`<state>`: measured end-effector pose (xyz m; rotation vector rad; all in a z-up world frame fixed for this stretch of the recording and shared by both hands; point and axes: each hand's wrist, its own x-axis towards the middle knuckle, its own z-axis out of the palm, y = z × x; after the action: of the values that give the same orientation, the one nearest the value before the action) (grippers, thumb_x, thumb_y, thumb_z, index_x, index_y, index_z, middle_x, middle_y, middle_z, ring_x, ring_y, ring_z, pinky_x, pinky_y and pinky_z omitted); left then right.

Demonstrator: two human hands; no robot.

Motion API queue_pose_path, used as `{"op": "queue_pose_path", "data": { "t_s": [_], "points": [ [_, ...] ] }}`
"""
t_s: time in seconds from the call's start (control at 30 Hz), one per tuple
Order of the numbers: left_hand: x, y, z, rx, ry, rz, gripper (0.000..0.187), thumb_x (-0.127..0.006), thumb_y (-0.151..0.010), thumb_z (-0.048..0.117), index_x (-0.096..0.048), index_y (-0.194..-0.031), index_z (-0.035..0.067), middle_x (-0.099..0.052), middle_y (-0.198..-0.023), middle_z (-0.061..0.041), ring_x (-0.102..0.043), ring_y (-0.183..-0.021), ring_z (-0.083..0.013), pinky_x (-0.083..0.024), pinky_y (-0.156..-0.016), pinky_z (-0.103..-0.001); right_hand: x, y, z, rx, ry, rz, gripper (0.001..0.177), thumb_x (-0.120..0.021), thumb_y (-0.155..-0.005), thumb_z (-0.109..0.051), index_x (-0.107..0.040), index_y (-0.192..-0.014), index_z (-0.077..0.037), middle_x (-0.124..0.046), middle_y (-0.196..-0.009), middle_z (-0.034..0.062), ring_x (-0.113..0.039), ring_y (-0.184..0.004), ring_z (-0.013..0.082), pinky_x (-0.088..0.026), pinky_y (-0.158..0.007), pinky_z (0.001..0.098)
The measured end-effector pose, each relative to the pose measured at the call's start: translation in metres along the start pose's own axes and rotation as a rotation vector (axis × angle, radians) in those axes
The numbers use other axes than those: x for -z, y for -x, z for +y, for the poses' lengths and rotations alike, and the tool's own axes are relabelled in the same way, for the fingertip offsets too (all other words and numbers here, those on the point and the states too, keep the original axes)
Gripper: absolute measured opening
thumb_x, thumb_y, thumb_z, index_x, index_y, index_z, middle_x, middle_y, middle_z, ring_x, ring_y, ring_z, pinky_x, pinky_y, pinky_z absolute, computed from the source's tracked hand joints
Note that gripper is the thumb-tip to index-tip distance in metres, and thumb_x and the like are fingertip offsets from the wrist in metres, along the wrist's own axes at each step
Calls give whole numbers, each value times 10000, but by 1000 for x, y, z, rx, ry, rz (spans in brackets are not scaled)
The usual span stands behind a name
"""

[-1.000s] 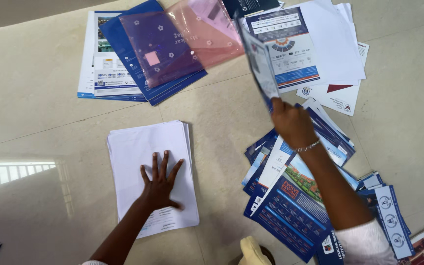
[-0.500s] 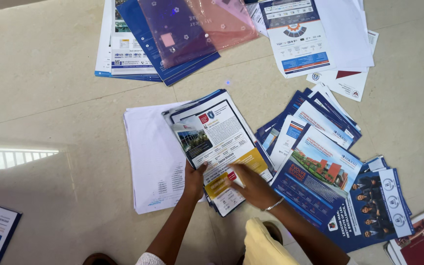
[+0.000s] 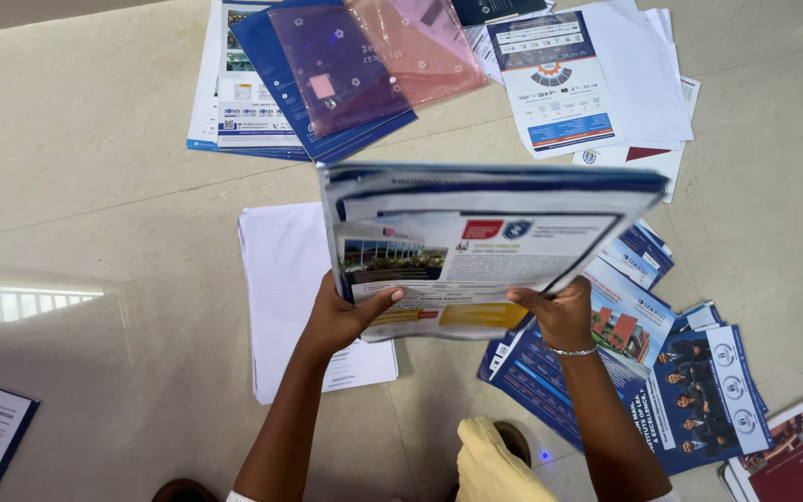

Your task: The person sorts through various papers, brochures, and documents on the floor, picking them up and organizing them into stacks.

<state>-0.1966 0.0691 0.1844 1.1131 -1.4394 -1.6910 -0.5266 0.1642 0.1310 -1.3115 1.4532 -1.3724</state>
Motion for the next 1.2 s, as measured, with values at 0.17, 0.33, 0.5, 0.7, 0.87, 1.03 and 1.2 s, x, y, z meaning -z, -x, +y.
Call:
{"op": "queue_pose_path", "data": {
  "t_s": [0.17, 0.33, 0.5, 0.7, 0.87, 1.03, 1.2],
  "points": [
    [2, -1, 15, -111, -69, -72, 260, -861, -808, 135, -792, -1023, 6, -809, -912, -114, -738, -816, -196, -612, -738, -341, -10, 8, 5, 65, -198, 18, 267, -891, -821, -119, -757, -1029, -16, -783, -963, 114, -756, -874, 189, -650, -781, 361],
    [6, -6, -39, -216, 35, -181, 320, -804, -753, 25, -785, -1071, 1, -804, -1084, -119, -773, -1006, -207, -617, -922, -336, -33, 8, 17, 111, -503, -265, 489, -818, -894, -307, -694, -1137, 99, -744, -1137, 248, -759, -1090, 346, -640, -946, 446],
    [8, -2, -55, -125, 66, -219, 316, -752, -779, 32, -803, -1091, 28, -817, -1098, -124, -777, -974, -193, -623, -883, -326, -25, 15, -5, 32, -551, -273, 524, -774, -923, -361, -688, -1137, 109, -738, -1140, 266, -758, -1088, 327, -642, -932, 443],
    [15, -1, -52, -203, 130, -251, 402, -816, -757, 31, -746, -1149, -20, -774, -1129, -154, -751, -998, -186, -605, -902, -327, -40, 18, 11, -72, -403, -181, 347, -753, -957, -231, -680, -1115, 69, -744, -1131, 230, -743, -1115, 285, -637, -951, 416],
    [15, -10, -69, 53, 43, -181, 375, -684, -802, 68, -725, -1165, -13, -788, -1048, -105, -738, -885, -158, -621, -772, -313, -39, 34, 43, -313, -402, -193, 290, -695, -938, -181, -698, -1111, 51, -764, -1140, 161, -744, -1053, 237, -627, -911, 345],
    [17, -29, -78, 326, -5, -328, 433, -682, -898, 159, -647, -1272, -55, -705, -1064, -165, -656, -900, -190, -579, -736, -340, -6, 66, 73, -684, -949, 9, 351, -697, -940, -242, -699, -1115, 62, -745, -1043, 201, -756, -917, 256, -640, -781, 359],
    [-45, -22, -84, 755, -45, -219, 492, -666, -926, 221, -559, -1361, 19, -731, -1191, -181, -713, -1013, -257, -619, -798, -369, -7, 129, 69, -759, -627, 169, 402, -795, -864, -148, -681, -1191, 57, -749, -1107, 191, -741, -940, 221, -626, -819, 352]
  ]
}}
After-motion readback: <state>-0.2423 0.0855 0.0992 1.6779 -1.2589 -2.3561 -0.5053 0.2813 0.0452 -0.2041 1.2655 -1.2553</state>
